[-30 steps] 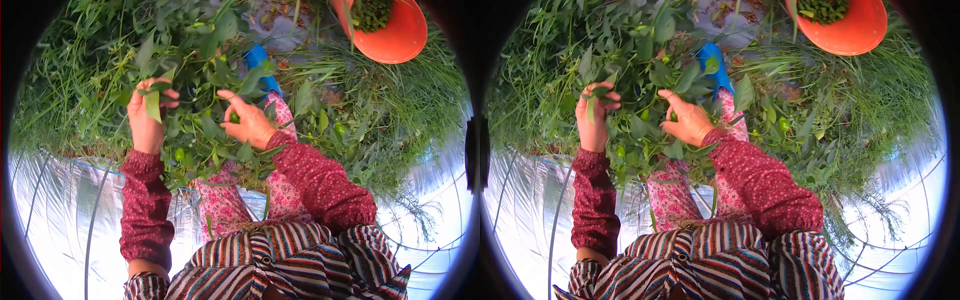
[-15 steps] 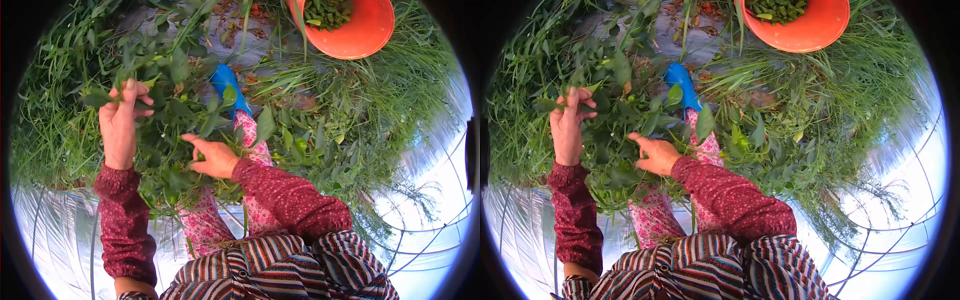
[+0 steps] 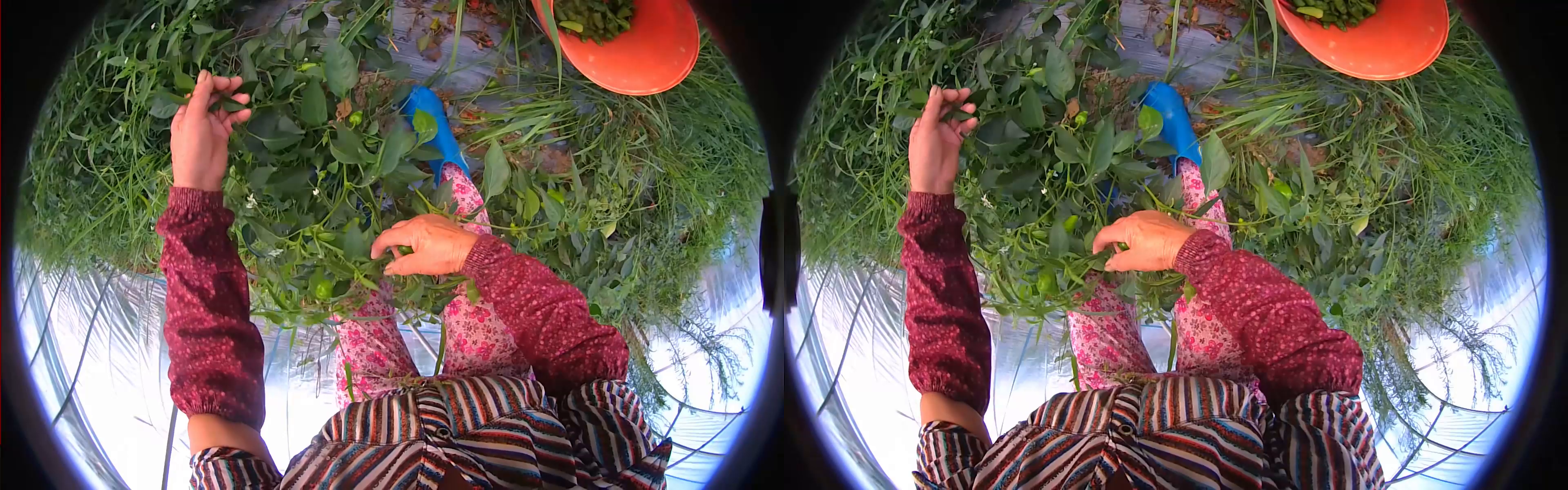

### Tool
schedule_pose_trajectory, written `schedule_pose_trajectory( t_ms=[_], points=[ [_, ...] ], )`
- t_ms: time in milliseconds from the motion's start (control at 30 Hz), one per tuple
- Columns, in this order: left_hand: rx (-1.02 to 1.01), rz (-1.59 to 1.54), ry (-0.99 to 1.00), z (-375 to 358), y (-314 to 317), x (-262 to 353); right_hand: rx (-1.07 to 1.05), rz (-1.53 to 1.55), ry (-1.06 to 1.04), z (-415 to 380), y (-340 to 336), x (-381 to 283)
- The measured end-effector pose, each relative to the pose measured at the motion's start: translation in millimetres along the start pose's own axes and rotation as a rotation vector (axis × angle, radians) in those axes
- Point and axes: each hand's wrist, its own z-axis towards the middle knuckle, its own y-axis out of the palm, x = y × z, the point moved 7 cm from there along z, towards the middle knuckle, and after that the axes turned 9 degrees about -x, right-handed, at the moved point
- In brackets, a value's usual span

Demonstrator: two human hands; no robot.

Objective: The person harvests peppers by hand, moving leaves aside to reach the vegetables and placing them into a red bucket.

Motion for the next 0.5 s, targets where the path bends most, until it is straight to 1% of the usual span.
schedule_pose_trajectory(
  t_ms=[33, 100, 233, 267, 300, 333, 367, 433, 467, 500],
  points=[
    [0.005, 0.004, -0.016, 4.3, -1.3, 0.9, -0.008, 0.015, 0.0, 1.9, 4.3, 3.3],
    [-0.024, 0.059, -0.023, 8.4, -3.4, 2.5, 0.135, 0.054, -0.087, 4.1, 4.1, 9.4],
    [-0.148, 0.125, -0.078, 7.8, -1.6, 3.4, 0.184, 0.109, -0.096, 3.3, 16.8, 22.6],
    [-0.144, 0.127, -0.088, 6.0, -2.4, 3.2, 0.219, 0.149, -0.126, 2.7, 17.8, 26.9],
    [-0.122, 0.167, -0.057, 2.5, -0.6, 6.1, 0.251, 0.191, -0.155, 1.5, 18.3, 29.8],
    [-0.102, 0.209, -0.022, -0.6, 2.2, 8.7, 0.252, 0.289, -0.13, -0.4, 18.4, 38.2],
    [-0.1, 0.211, -0.027, -5.2, 5.5, 8.7, 0.252, 0.277, -0.107, -3.9, 16.9, 43.9],
    [-0.101, 0.495, 0.076, -19.8, 18.7, 21.1, 0.275, 0.25, -0.083, -8.9, 11.9, 42.4],
    [-0.116, 0.482, 0.086, -29.0, 25.4, 21.4, 0.275, 0.247, -0.083, -9.7, 10.2, 41.1],
    [-0.082, 0.466, 0.114, -41.8, 31.0, 21.3, 0.271, 0.253, -0.081, -9.5, 9.3, 39.8]
  ],
)
